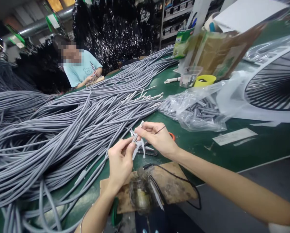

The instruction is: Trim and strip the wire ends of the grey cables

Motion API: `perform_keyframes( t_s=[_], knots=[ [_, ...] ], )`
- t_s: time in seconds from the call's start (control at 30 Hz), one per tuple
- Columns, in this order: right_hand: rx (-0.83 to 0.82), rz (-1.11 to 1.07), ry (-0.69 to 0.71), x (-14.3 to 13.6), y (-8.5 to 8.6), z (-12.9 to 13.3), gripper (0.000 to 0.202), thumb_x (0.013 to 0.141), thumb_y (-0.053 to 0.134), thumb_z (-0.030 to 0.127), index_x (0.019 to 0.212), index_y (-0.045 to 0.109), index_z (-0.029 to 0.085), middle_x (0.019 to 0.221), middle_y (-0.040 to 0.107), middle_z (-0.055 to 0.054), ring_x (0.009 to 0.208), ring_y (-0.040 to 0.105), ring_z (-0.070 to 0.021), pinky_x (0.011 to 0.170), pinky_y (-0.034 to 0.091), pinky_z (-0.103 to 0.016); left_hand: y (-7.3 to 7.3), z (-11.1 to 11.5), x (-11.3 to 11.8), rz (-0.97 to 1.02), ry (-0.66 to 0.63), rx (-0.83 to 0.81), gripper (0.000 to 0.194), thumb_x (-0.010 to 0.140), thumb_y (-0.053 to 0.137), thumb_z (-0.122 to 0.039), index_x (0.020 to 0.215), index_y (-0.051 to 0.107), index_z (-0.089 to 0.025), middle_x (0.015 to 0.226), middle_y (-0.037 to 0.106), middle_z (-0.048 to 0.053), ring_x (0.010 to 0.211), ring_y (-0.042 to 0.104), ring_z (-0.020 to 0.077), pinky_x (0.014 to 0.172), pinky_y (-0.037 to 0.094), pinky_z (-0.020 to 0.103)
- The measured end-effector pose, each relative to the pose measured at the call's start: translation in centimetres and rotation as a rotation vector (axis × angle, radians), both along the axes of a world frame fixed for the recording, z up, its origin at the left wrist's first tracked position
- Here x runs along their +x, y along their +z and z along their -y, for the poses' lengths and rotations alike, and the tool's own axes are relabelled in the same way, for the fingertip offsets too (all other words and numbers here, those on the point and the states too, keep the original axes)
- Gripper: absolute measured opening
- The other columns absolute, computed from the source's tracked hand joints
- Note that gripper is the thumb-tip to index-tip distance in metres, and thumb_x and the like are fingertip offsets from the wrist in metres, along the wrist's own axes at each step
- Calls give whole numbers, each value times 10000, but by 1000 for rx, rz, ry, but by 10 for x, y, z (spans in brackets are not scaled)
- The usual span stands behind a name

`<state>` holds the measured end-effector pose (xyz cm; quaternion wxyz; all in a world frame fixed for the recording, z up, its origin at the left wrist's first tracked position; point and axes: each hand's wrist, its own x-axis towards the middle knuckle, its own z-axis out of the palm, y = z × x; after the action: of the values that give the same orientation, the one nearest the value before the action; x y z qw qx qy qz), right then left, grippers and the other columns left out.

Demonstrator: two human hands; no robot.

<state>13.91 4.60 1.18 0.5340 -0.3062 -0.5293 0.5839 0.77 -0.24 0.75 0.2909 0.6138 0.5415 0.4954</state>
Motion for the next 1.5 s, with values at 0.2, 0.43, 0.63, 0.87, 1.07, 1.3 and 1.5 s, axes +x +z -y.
perform_keyframes(
  t_s=[0.2,0.43,0.63,0.87,1.07,1.3,1.5],
  knots=[
    [93,180,-55,0,-5,0,307,756,592,442,664,547,152,539,503,34,463,436,-69,448,339,-193,0,0,0,79,17,-28,238,785,597,-326,880,711,-140,678,628,37,559,534,105,475,409,186],
    [470,629,-216,5,-2,8,270,912,423,348,898,628,173,704,593,-1,582,507,-89,525,330,-199,8,-2,-2,386,131,-79,343,715,664,-376,916,695,-101,584,522,-5,449,405,49,386,341,150],
    [605,758,-261,1,-8,14,366,922,419,272,597,546,162,549,527,19,480,441,-77,506,277,-211,6,3,1,341,96,-83,296,759,638,-339,940,699,-114,637,547,11,463,416,44,396,347,146],
    [567,715,-265,2,-6,14,387,909,433,284,553,517,156,478,465,36,428,369,-61,475,232,-212,8,3,3,338,73,-71,279,766,633,-328,923,697,-106,627,539,9,447,408,43,390,346,156],
    [546,677,-247,1,-6,16,395,906,429,301,571,568,145,485,478,28,433,359,-62,477,246,-217,8,4,1,341,76,-69,284,775,625,-327,941,693,-107,660,569,22,462,419,46,394,350,157],
    [542,691,-239,3,-5,14,385,903,431,307,596,598,144,492,488,25,436,361,-63,471,247,-219,7,3,2,330,67,-77,298,766,632,-346,938,700,-112,662,582,26,457,420,50,392,346,161],
    [498,688,-215,3,-6,14,393,896,433,309,577,592,143,474,469,28,431,352,-64,470,241,-224,4,3,2,328,59,-84,262,777,621,-335,925,708,-136,676,592,27,470,431,54,412,363,167]
  ],
)
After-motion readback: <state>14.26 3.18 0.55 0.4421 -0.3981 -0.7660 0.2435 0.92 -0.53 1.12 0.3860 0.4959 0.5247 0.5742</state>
